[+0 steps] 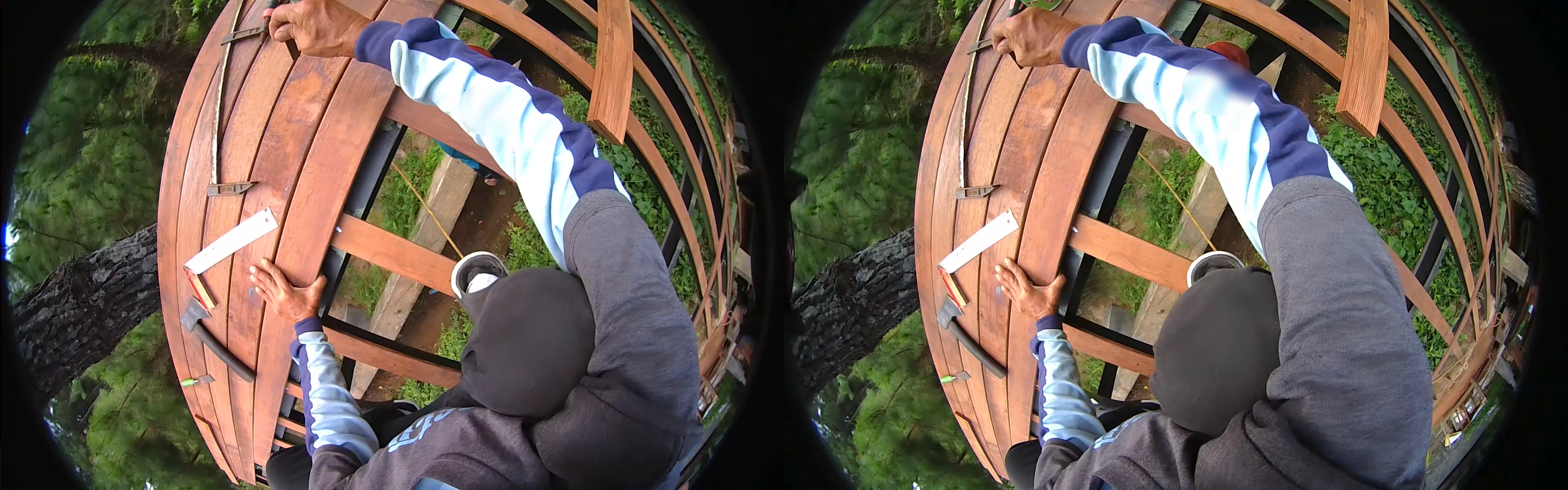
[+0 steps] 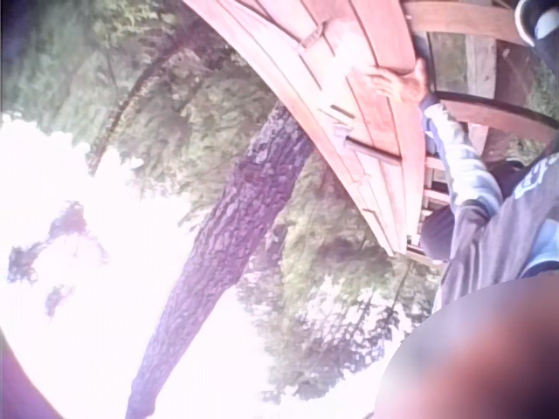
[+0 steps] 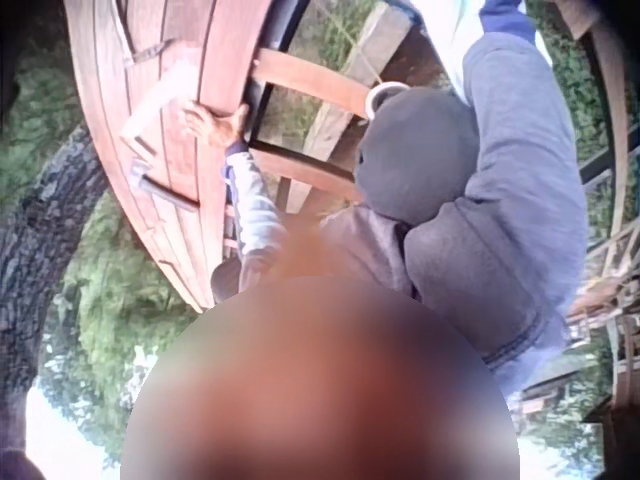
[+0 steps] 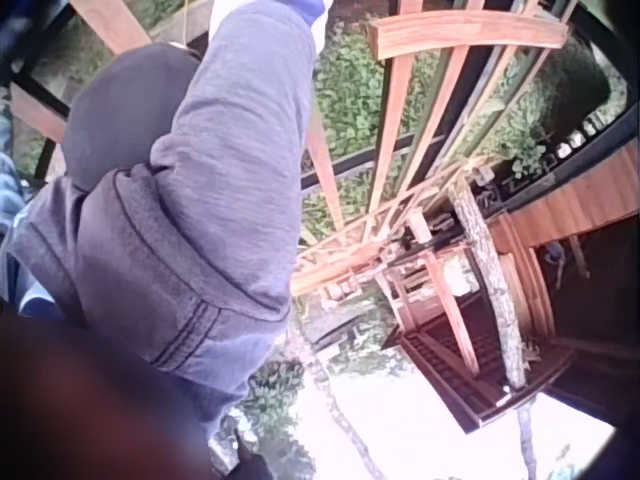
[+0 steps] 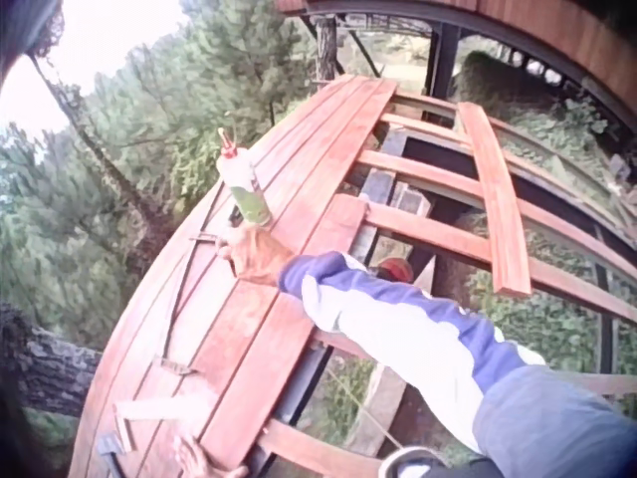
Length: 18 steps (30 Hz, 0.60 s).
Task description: The person aligns and secures wooden planks on a curved wooden frame using nails and a hammer. They repeatedly position planks, tap them into place, and drive nails to fasten them. Tools including a hammer, square, and glue are visible on the structure.
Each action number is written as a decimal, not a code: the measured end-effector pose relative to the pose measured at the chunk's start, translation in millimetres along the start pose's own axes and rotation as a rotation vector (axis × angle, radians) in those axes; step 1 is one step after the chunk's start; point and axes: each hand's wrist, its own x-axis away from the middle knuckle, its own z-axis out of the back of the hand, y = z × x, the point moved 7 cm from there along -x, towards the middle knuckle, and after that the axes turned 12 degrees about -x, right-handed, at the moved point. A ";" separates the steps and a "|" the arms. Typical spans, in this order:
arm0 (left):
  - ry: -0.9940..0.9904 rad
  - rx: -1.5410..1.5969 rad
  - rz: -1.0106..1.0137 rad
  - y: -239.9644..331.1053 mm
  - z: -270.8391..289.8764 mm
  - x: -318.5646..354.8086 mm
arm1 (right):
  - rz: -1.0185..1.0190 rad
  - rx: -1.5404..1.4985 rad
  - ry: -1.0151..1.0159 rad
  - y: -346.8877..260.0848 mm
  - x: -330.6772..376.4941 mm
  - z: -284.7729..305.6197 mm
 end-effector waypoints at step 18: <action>0.003 0.050 -0.027 4.1 7.9 2.1 | -0.094 -0.594 -0.301 -73.4 132.7 -113.4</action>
